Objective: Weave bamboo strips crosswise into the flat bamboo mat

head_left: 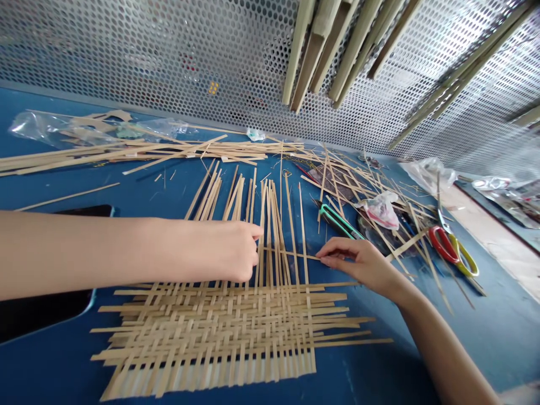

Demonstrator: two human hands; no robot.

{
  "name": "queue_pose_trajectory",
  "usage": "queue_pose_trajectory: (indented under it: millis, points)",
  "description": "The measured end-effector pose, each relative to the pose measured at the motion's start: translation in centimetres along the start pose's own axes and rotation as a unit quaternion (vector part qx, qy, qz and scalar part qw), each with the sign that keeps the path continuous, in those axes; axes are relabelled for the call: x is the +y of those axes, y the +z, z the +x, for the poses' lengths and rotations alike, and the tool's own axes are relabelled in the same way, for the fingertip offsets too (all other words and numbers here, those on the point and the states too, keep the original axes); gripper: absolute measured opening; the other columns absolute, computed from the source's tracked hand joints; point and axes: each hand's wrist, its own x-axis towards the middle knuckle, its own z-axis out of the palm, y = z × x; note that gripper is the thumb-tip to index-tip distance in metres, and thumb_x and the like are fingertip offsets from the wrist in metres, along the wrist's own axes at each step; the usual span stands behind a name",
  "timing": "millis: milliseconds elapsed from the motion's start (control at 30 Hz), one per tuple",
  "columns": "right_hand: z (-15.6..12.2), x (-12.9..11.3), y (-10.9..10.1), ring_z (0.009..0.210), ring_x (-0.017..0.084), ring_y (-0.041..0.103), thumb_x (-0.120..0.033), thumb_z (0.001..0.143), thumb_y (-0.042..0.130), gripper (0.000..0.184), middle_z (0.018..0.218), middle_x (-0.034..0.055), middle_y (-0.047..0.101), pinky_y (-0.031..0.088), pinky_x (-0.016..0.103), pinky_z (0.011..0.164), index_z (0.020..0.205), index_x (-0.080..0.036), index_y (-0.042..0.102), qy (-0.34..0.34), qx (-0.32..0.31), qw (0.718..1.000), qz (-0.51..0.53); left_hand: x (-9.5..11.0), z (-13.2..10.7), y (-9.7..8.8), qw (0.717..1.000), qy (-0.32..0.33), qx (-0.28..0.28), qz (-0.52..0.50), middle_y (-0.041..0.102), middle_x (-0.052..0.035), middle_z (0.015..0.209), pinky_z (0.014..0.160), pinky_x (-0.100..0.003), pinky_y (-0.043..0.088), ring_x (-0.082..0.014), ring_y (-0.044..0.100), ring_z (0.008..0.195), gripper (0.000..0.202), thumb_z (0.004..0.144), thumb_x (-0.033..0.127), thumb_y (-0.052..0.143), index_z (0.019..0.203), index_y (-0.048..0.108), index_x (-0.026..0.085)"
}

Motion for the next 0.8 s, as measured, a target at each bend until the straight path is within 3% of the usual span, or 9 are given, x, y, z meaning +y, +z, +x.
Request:
queue_pose_trajectory:
  millis: [133,233,333,500,567,667,800]
  points:
    - [0.0,0.1,0.0,0.074,0.019,0.061,-0.037,0.08,0.064,0.021,0.081,0.0044,0.071,0.048,0.031,0.068,0.085,-0.019,0.073,0.002,-0.002,1.0,-0.001,0.8,0.6,-0.6,0.99,0.086,-0.079,0.082,0.055,0.0053,0.058,0.086,-0.029,0.04,-0.0148,0.049,0.057,0.036,0.076,-0.007,0.049,0.055,0.051,0.023]
    - [0.0,0.2,0.0,0.074,0.019,0.061,-0.036,0.08,0.064,0.02,0.081,0.0039,0.071,0.048,0.031,0.068,0.085,-0.019,0.073,0.001,-0.001,1.0,0.004,1.5,1.1,-1.8,0.98,0.122,-0.106,0.118,0.06,0.0043,0.06,0.087,-0.03,0.042,-0.0153,0.052,0.058,0.034,0.077,-0.004,0.052,0.06,0.059,0.024]
    - [0.0,0.4,0.1,0.075,0.019,0.061,-0.036,0.081,0.063,0.02,0.081,0.0038,0.071,0.048,0.031,0.069,0.086,-0.019,0.073,-0.004,-0.002,1.0,0.004,1.9,0.9,-2.7,0.978,0.139,-0.101,0.116,0.064,0.0029,0.066,0.089,-0.029,0.045,-0.0157,0.054,0.061,0.03,0.08,0.0,0.053,0.068,0.065,0.024]
    - [0.1,0.5,0.1,0.076,0.019,0.062,-0.035,0.082,0.063,0.02,0.082,0.0041,0.071,0.048,0.032,0.07,0.087,-0.019,0.073,-0.011,-0.006,1.0,0.003,2.1,-0.3,-2.7,0.986,0.119,-0.042,0.106,0.064,0.0012,0.069,0.085,-0.032,0.048,-0.0175,0.057,0.067,0.036,0.091,0.004,0.042,0.07,0.064,0.023]
    - [0.1,0.5,0.1,0.076,0.019,0.062,-0.035,0.083,0.062,0.02,0.082,0.0044,0.071,0.048,0.032,0.07,0.087,-0.019,0.073,-0.013,-0.004,1.0,0.0,2.0,-1.0,-2.4,0.993,0.074,0.012,0.092,0.065,0.0017,0.071,0.083,-0.032,0.048,-0.0171,0.059,0.071,0.04,0.096,0.006,0.037,0.07,0.063,0.023]
    - [0.0,0.4,0.2,0.076,0.019,0.063,-0.036,0.082,0.062,0.021,0.084,0.0053,0.072,0.049,0.032,0.069,0.086,-0.018,0.073,-0.015,0.002,1.0,0.003,2.3,-2.4,-1.9,0.996,-0.055,0.064,0.041,0.069,0.0012,0.085,0.083,-0.033,0.046,-0.0168,0.062,0.083,0.039,0.098,0.006,0.033,0.079,0.063,0.022]
    - [-0.1,0.5,0.5,0.079,0.02,0.065,-0.035,0.083,0.062,0.02,0.085,0.0055,0.072,0.05,0.031,0.07,0.086,-0.019,0.074,-0.02,0.016,1.0,0.001,3.6,-4.2,-1.3,0.957,-0.271,0.091,-0.051,0.065,-0.0034,0.101,0.083,-0.035,0.048,-0.0205,0.062,0.096,0.026,0.103,0.029,0.036,0.096,0.059,0.021]
